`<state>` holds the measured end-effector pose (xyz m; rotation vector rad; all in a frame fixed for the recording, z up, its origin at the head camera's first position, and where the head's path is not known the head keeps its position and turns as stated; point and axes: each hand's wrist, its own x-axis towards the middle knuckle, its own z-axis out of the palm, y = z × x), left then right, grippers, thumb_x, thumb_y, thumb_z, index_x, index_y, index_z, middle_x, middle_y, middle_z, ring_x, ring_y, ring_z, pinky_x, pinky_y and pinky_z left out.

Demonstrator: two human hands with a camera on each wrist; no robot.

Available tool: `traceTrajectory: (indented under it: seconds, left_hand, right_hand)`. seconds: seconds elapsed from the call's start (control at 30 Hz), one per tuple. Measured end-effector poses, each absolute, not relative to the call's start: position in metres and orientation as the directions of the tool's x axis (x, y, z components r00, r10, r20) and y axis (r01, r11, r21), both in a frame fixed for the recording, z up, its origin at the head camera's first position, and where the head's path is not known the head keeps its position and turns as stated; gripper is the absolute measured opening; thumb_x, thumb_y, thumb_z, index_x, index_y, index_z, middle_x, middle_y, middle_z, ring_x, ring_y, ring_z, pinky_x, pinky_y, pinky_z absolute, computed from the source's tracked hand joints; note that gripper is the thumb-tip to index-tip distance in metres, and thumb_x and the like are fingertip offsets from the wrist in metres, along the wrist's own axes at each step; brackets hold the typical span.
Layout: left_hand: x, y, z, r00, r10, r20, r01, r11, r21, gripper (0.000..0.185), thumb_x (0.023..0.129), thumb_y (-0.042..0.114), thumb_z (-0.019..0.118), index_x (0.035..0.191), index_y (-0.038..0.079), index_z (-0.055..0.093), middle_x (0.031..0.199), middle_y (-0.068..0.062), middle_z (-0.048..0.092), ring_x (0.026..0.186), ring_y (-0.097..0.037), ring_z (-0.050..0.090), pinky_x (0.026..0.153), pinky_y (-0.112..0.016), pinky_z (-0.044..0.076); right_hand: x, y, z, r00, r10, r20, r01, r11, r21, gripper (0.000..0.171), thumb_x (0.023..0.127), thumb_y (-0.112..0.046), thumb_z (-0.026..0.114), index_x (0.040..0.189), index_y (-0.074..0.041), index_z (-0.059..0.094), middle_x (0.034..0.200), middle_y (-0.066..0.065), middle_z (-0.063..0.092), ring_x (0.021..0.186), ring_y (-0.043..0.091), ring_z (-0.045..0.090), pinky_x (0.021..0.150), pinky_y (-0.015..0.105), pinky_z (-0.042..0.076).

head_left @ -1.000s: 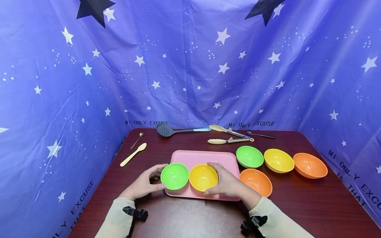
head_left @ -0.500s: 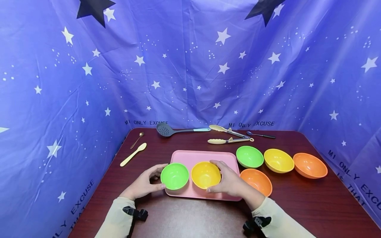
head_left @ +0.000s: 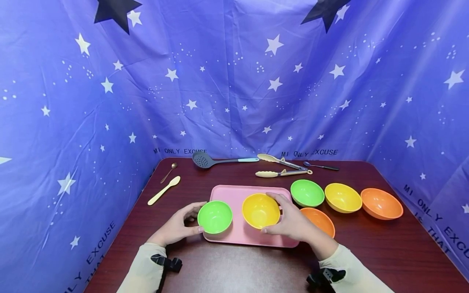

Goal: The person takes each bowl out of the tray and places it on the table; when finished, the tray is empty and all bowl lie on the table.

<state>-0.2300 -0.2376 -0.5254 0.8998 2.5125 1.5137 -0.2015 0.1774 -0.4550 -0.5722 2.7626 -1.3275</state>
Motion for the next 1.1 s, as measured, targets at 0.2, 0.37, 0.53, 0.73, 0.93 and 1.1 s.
traceTrajectory:
  seconds: [0.2,0.37,0.53,0.73,0.93,1.1]
  left_hand:
    - [-0.229,-0.236,-0.523,-0.827,0.515,0.226,0.436,0.333,0.836,0.076,0.090,0.022,0.086,0.156,0.021,0.049,0.135,0.000,0.065,0.112,-0.022,0.065,0.092,-0.036,0.053]
    - [-0.228,-0.235,-0.523,-0.829,0.512,0.225,0.433,0.333,0.838,0.075,0.090,0.021,0.086,0.155,0.020,0.050,0.134,0.000,0.066,0.112,-0.025,0.065,0.091,-0.038,0.053]
    - [-0.228,-0.235,-0.523,-0.832,0.510,0.219,0.428,0.341,0.837,0.075,0.089,0.022,0.086,0.155,0.022,0.050,0.134,0.002,0.065,0.112,-0.025,0.065,0.092,-0.037,0.053]
    - [-0.229,-0.236,-0.523,-0.830,0.513,0.220,0.430,0.336,0.838,0.075,0.089,0.021,0.086,0.155,0.022,0.049,0.134,0.003,0.065,0.112,-0.025,0.065,0.093,-0.037,0.053]
    - [-0.228,-0.235,-0.523,-0.824,0.517,0.233,0.442,0.328,0.835,0.075,0.090,0.019,0.085,0.155,0.019,0.049,0.134,0.002,0.065,0.112,-0.025,0.065,0.093,-0.037,0.053]
    - [-0.228,-0.235,-0.522,-0.824,0.516,0.235,0.443,0.327,0.834,0.075,0.090,0.019,0.085,0.155,0.019,0.049,0.134,0.001,0.065,0.112,-0.025,0.065,0.093,-0.037,0.052]
  right_hand:
    - [-0.199,0.188,-0.448,-0.934,-0.323,0.152,-0.309,0.519,-0.797,0.112,0.064,-0.038,0.102,0.156,-0.017,0.044,0.149,0.006,0.050,0.118,0.033,0.058,0.086,0.037,0.058]
    - [-0.195,0.197,-0.444,-0.937,-0.310,0.158,-0.299,0.484,-0.822,0.109,0.065,-0.030,0.102,0.156,-0.016,0.044,0.147,0.006,0.051,0.121,0.035,0.055,0.090,0.041,0.057]
    - [-0.192,0.208,-0.440,-0.947,-0.266,0.183,-0.307,0.566,-0.766,0.111,0.065,-0.036,0.102,0.157,-0.014,0.043,0.147,0.011,0.053,0.129,0.035,0.053,0.106,0.057,0.045]
    - [-0.191,0.224,-0.438,-0.944,-0.248,0.218,-0.327,0.618,-0.714,0.114,0.066,-0.045,0.099,0.158,-0.013,0.041,0.154,0.015,0.047,0.132,0.036,0.052,0.105,0.059,0.046]
    - [-0.188,0.242,-0.435,-0.952,-0.207,0.226,-0.307,0.642,-0.703,0.112,0.068,-0.045,0.099,0.159,-0.015,0.041,0.152,0.014,0.051,0.127,0.035,0.056,0.098,0.057,0.051]
    - [-0.183,0.255,-0.431,-0.962,-0.172,0.214,-0.274,0.643,-0.716,0.111,0.071,-0.042,0.098,0.160,-0.012,0.038,0.152,0.016,0.049,0.123,0.037,0.056,0.097,0.058,0.049]
